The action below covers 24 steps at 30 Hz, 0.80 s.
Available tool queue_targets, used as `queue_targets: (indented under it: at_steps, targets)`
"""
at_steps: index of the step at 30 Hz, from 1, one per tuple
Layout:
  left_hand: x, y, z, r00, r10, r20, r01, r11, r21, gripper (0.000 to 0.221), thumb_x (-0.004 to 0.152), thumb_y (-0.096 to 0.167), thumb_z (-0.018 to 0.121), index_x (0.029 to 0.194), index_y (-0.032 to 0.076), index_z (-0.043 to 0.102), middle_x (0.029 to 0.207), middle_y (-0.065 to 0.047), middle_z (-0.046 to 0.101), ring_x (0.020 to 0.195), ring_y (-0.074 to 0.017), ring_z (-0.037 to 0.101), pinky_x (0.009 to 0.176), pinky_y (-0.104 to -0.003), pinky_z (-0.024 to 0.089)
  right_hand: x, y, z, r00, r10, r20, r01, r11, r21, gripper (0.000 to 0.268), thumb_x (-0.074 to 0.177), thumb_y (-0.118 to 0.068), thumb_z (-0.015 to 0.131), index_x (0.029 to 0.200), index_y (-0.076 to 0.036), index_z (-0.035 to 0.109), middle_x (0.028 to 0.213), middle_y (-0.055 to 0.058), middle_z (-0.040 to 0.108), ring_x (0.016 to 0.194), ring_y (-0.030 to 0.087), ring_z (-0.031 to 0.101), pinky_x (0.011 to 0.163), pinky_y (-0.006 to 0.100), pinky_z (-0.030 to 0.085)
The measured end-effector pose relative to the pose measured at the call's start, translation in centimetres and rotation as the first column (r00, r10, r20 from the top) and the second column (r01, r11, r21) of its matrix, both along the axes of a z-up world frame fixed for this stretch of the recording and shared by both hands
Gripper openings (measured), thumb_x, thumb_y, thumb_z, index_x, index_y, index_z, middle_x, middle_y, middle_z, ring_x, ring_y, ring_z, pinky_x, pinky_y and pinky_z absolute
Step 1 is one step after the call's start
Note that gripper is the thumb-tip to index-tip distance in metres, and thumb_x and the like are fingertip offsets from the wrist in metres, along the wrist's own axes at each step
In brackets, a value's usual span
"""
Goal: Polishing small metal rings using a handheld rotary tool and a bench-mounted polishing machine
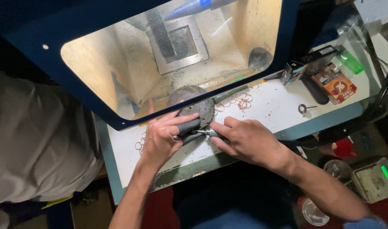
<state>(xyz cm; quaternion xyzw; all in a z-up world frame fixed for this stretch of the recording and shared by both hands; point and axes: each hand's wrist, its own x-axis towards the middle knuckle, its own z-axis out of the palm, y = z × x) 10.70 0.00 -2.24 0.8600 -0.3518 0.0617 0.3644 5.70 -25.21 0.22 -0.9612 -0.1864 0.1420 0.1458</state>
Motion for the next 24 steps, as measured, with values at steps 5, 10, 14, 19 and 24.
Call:
queue_targets:
  at_steps: [5, 10, 14, 19, 24]
  targets:
    - [-0.2, -0.4, 1.2, 1.000, 0.007, 0.000, -0.007, 1.000, 0.025, 0.016, 0.083, 0.037, 0.082, 0.094, 0.026, 0.081, 0.113, 0.013, 0.077, 0.128, -0.0296, 0.061, 0.118, -0.071, -0.004, 0.3, -0.2, 0.4, 0.999, 0.017, -0.035, -0.014, 0.997, 0.070, 0.043, 0.099, -0.050, 0.043, 0.132, -0.027, 0.058, 0.090, 0.011, 0.066, 0.077, 0.048, 0.073, 0.071, 0.056, 0.060]
    - [-0.3, -0.4, 1.5, 1.000, -0.002, 0.013, 0.002, 1.000, 0.023, 0.016, 0.083, 0.037, 0.082, 0.094, 0.026, 0.081, 0.113, 0.014, 0.077, 0.125, -0.0312, 0.063, 0.119, -0.070, -0.004, 0.5, -0.4, 0.9, 0.999, 0.016, -0.036, -0.012, 0.994, 0.109, 0.043, 0.099, -0.051, 0.043, 0.131, -0.026, 0.060, 0.089, 0.012, 0.067, 0.076, 0.048, 0.073, 0.071, 0.057, 0.060]
    - [-0.3, -0.5, 1.6, 1.000, 0.000, 0.014, 0.000, 1.000, 0.016, 0.014, 0.083, 0.036, 0.082, 0.093, 0.026, 0.081, 0.113, 0.015, 0.077, 0.124, -0.0305, 0.064, 0.119, -0.069, -0.004, 0.6, -0.4, 1.4, 0.998, 0.009, -0.064, 0.000, 0.990, 0.138, 0.045, 0.099, -0.050, 0.043, 0.133, -0.026, 0.060, 0.090, 0.012, 0.068, 0.078, 0.048, 0.073, 0.073, 0.057, 0.060]
    - [-0.3, -0.4, 1.0, 1.000, 0.006, 0.027, -0.006, 1.000, 0.002, 0.014, 0.083, 0.036, 0.082, 0.093, 0.026, 0.081, 0.112, 0.016, 0.077, 0.125, -0.0295, 0.064, 0.118, -0.070, -0.007, 0.7, -0.4, 1.4, 0.996, -0.009, -0.084, 0.022, 0.988, 0.155, 0.047, 0.099, -0.049, 0.044, 0.136, -0.026, 0.061, 0.092, 0.012, 0.069, 0.080, 0.047, 0.073, 0.074, 0.057, 0.060]
    - [-0.2, -0.4, 1.1, 1.000, 0.002, 0.018, -0.001, 1.000, -0.011, 0.014, 0.083, 0.036, 0.082, 0.093, 0.025, 0.081, 0.112, 0.014, 0.077, 0.124, -0.0312, 0.064, 0.117, -0.071, -0.007, 0.7, -0.4, 1.8, 0.996, -0.023, -0.087, 0.034, 0.991, 0.128, 0.047, 0.099, -0.050, 0.043, 0.137, -0.028, 0.060, 0.093, 0.010, 0.070, 0.080, 0.045, 0.074, 0.075, 0.056, 0.060]
